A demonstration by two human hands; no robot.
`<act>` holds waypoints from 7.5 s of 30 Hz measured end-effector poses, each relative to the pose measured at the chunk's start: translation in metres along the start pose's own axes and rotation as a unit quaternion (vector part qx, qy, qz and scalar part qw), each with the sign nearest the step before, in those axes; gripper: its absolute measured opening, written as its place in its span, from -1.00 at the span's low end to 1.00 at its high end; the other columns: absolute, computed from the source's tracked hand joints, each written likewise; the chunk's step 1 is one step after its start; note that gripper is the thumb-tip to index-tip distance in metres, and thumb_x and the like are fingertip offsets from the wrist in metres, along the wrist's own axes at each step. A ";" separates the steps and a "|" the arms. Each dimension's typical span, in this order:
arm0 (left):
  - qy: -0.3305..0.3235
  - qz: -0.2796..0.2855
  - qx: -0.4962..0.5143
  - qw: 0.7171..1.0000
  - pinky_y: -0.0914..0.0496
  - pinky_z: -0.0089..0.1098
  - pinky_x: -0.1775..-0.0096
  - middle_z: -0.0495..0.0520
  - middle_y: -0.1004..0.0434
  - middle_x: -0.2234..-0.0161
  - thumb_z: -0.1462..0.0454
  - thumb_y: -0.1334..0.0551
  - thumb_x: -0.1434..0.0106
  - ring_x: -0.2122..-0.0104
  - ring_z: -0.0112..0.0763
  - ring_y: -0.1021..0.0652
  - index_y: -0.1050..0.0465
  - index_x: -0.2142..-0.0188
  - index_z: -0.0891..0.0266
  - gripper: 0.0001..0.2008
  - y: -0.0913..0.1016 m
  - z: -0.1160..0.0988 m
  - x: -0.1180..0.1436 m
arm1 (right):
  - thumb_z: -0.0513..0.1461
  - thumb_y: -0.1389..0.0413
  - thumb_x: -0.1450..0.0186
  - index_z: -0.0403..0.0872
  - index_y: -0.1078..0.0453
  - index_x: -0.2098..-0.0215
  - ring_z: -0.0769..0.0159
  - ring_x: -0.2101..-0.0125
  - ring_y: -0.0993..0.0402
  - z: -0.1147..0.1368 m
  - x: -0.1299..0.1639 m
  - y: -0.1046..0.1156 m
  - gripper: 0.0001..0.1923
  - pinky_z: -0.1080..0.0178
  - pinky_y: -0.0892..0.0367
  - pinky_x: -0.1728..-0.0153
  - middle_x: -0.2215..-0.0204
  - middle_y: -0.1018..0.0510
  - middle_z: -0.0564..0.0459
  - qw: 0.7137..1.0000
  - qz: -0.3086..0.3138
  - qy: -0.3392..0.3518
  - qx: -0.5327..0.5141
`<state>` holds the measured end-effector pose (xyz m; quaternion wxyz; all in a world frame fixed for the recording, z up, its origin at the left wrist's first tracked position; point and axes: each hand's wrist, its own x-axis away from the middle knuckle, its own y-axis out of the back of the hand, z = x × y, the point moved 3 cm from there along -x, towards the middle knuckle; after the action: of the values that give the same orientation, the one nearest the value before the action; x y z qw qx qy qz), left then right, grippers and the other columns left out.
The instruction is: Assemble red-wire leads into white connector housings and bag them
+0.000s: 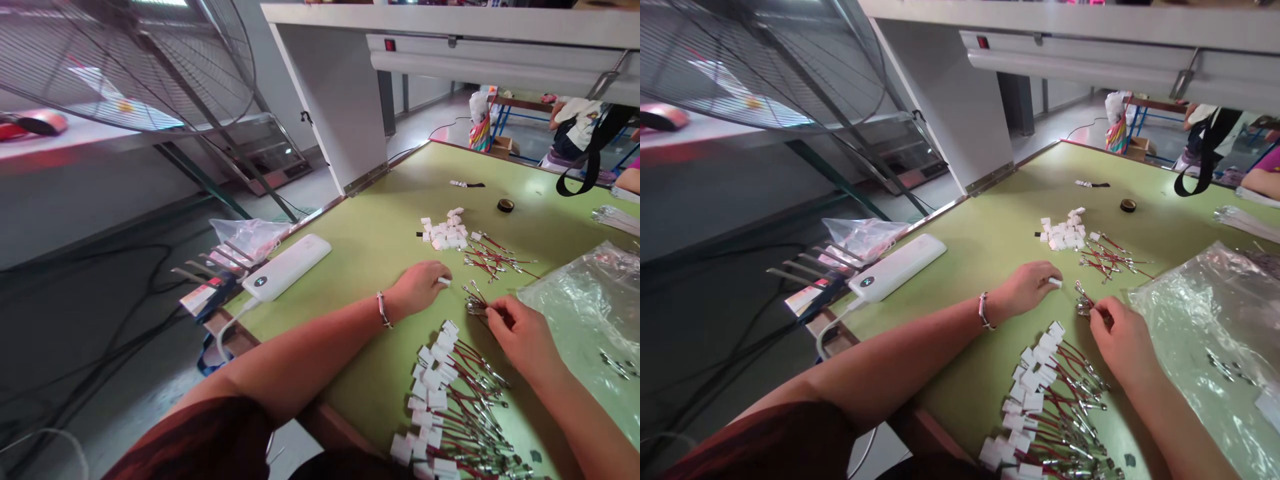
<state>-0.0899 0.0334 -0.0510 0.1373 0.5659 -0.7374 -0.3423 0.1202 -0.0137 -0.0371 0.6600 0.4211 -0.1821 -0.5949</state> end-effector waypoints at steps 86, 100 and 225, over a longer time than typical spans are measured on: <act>0.111 -0.075 -0.129 0.983 -0.34 -0.34 0.18 0.18 -0.49 0.22 0.16 -0.25 -0.22 0.25 -0.27 -0.47 -0.40 0.04 0.33 -0.63 0.033 0.016 -0.055 | -0.16 -0.05 -0.31 -0.04 -0.37 0.43 0.24 0.44 -0.45 0.005 0.017 -0.020 -0.81 0.23 -0.20 0.49 0.43 -0.49 0.04 0.952 0.037 0.133 0.274; 0.068 -0.036 -0.051 0.996 -0.32 -0.45 0.33 -0.05 -0.41 0.43 0.31 -0.34 -0.04 0.43 -0.47 -0.39 -0.50 0.25 0.28 -0.76 0.030 0.030 -0.036 | -0.19 0.06 -0.34 -0.04 -0.40 0.21 0.24 0.35 -0.54 -0.008 0.012 -0.013 -0.78 0.20 -0.39 0.32 0.30 -0.61 -0.01 0.995 -0.041 0.088 0.038; 0.066 0.178 0.392 0.900 -0.42 -0.48 0.47 -0.05 -0.47 0.58 0.26 -0.25 -0.23 0.57 -0.55 -0.49 -0.40 0.30 0.30 -0.88 -0.031 -0.034 0.008 | 0.01 0.04 -0.23 -0.04 -0.22 0.60 0.40 0.61 -0.12 0.017 0.010 -0.007 -0.63 0.32 -0.07 0.57 0.68 -0.23 0.16 0.970 0.120 -0.141 -0.158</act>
<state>-0.0496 0.0102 -0.0487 0.0116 0.4545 -0.8897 0.0429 0.1053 -0.0287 -0.0358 0.7524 0.1980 -0.2263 -0.5861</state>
